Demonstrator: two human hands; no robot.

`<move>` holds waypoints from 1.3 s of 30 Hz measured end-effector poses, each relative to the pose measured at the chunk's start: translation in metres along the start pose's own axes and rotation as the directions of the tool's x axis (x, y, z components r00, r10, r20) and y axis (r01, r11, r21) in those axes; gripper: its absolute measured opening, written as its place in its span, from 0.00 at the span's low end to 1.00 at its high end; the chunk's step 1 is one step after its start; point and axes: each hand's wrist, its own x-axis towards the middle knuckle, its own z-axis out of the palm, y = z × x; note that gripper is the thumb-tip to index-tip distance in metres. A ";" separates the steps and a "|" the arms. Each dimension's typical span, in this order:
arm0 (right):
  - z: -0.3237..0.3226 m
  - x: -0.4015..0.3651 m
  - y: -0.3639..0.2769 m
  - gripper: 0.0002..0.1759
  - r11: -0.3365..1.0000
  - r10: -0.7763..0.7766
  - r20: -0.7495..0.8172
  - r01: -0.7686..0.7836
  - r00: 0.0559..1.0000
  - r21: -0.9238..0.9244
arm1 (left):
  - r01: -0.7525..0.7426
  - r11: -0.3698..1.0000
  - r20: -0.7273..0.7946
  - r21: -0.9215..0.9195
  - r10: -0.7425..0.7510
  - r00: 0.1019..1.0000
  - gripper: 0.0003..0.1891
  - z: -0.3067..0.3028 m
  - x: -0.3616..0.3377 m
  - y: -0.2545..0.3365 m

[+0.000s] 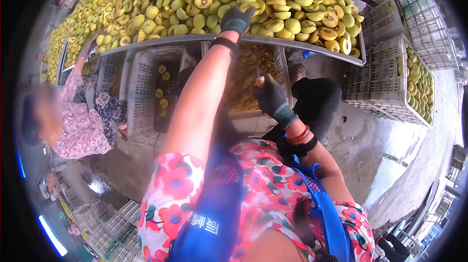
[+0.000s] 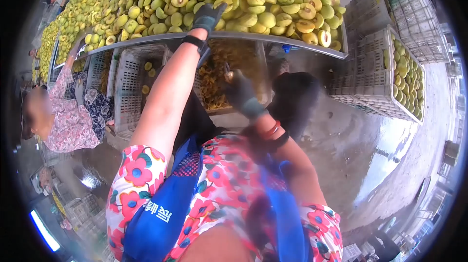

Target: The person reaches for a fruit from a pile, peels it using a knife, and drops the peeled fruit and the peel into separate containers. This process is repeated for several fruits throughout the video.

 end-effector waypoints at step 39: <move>-0.042 -0.004 -0.082 0.14 0.942 -0.300 -0.353 0.333 0.886 0.035 | -0.592 0.553 -0.360 -0.587 0.477 0.802 0.22 -0.044 -0.233 -0.001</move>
